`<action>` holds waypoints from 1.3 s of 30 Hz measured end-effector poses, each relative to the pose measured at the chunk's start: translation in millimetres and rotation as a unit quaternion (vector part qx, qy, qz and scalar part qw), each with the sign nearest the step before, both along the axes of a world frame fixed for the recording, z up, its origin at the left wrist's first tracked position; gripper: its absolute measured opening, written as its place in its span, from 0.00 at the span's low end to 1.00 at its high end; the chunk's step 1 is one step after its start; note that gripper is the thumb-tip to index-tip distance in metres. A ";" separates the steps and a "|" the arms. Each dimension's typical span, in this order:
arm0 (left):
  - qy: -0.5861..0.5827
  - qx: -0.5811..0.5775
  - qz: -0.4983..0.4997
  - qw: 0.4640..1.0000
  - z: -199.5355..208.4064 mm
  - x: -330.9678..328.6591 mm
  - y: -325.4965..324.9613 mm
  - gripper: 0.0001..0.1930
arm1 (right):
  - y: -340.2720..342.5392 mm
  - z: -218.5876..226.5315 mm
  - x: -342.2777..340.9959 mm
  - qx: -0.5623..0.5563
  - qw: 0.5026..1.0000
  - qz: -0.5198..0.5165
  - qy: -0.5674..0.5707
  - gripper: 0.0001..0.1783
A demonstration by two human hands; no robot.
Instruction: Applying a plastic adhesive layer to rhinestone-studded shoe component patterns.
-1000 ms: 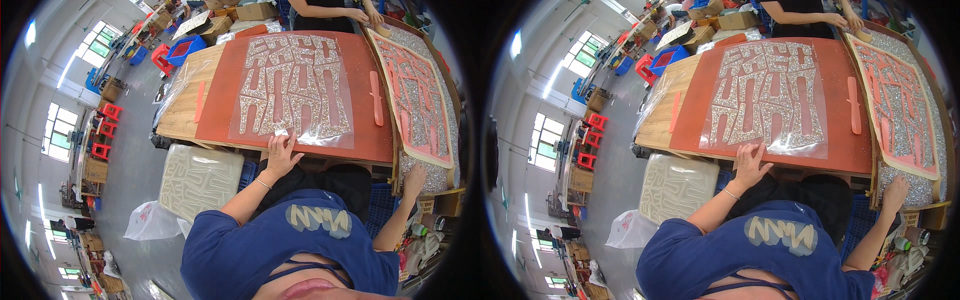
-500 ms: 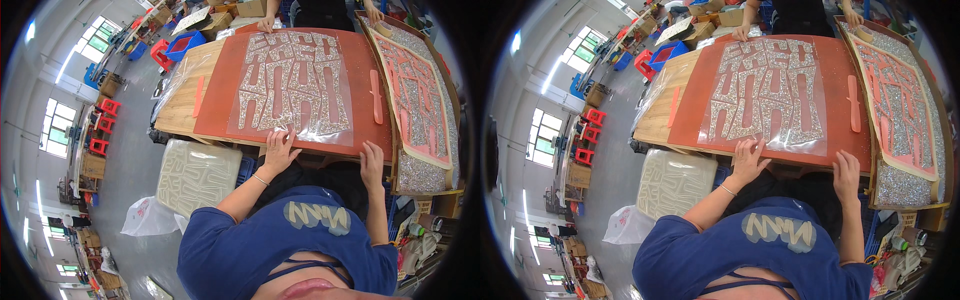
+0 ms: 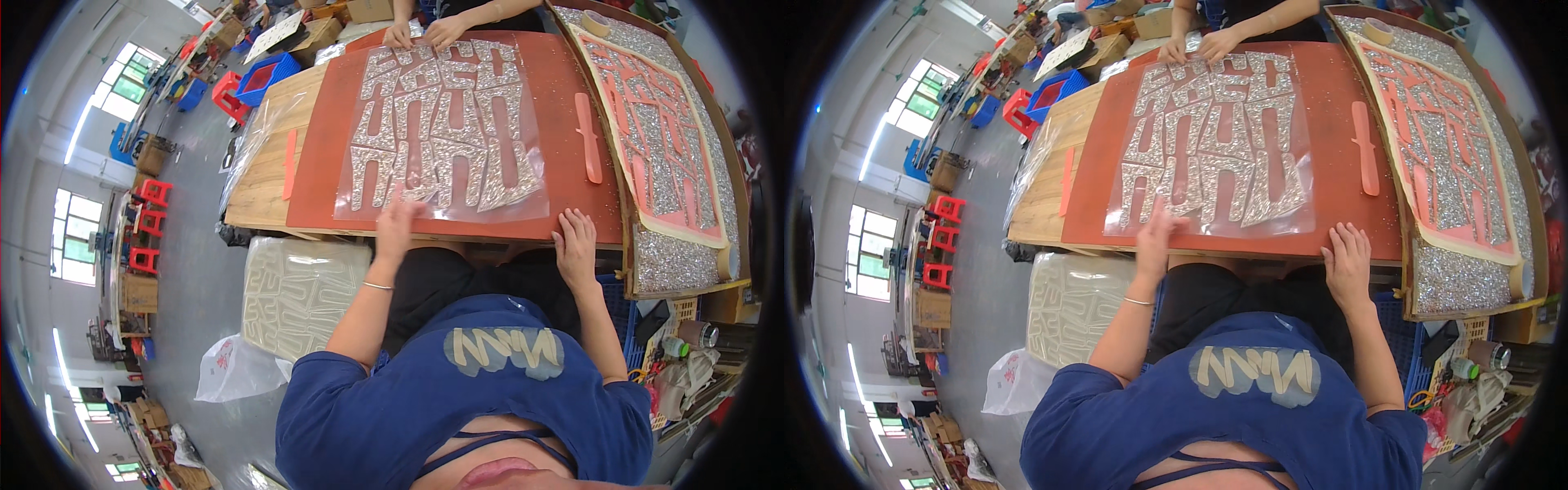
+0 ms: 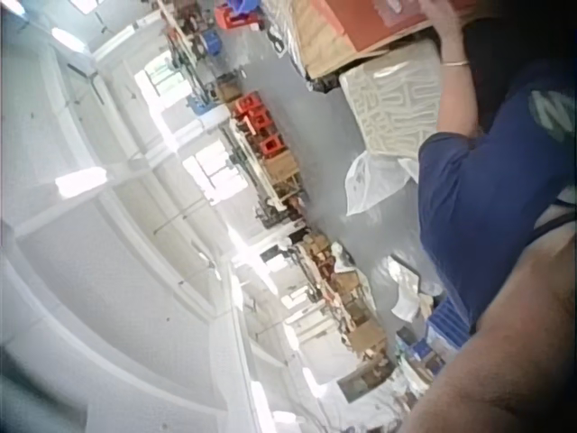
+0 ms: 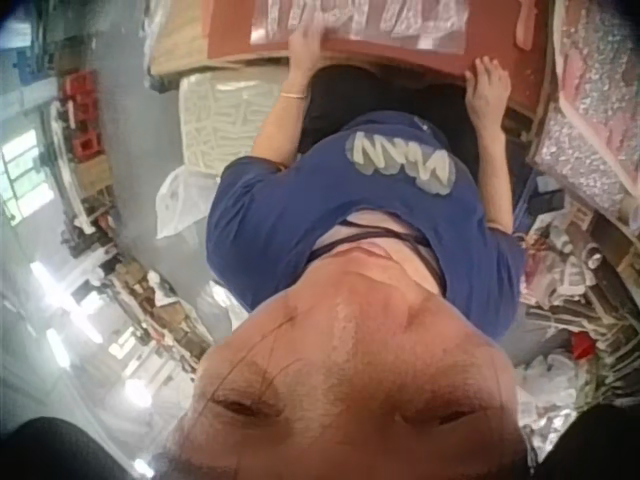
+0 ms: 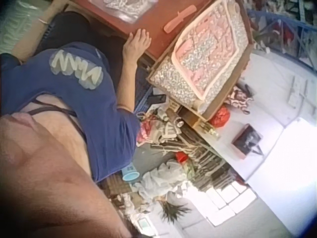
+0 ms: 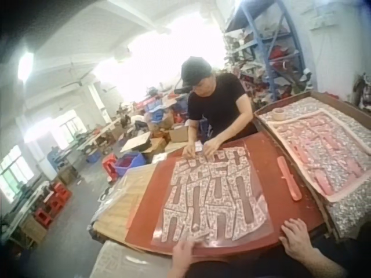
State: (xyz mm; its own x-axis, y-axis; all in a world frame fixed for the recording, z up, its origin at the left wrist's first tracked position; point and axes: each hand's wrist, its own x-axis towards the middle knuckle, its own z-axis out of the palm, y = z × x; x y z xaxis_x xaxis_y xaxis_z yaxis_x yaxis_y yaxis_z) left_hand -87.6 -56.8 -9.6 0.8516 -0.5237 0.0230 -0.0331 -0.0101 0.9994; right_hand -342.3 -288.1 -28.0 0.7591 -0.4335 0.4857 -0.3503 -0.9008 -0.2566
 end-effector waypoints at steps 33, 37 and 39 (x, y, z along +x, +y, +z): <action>-0.531 0.273 -0.043 0.801 -33.5 -66.5 -22.2 0.25 | -23.7 3.8 52.3 -0.003 0.993 0.087 -0.083 0.13; -0.520 0.247 -0.073 0.814 -37.7 -65.4 -11.9 0.32 | -30.1 -8.7 59.4 0.019 0.993 0.073 -0.095 0.10; -0.512 0.196 -0.084 0.832 -37.9 -63.5 -4.0 0.34 | -34.6 -14.2 58.3 0.031 0.995 0.049 -0.076 0.07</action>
State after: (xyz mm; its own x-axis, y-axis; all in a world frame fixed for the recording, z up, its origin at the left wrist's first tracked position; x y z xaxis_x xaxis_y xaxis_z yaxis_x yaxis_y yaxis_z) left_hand -151.1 -60.8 -47.5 0.4053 -0.7712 0.4909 -0.8990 -0.2388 0.3671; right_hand -284.0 -322.7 -42.2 0.7195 -0.3931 0.5726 -0.2145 -0.9099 -0.3552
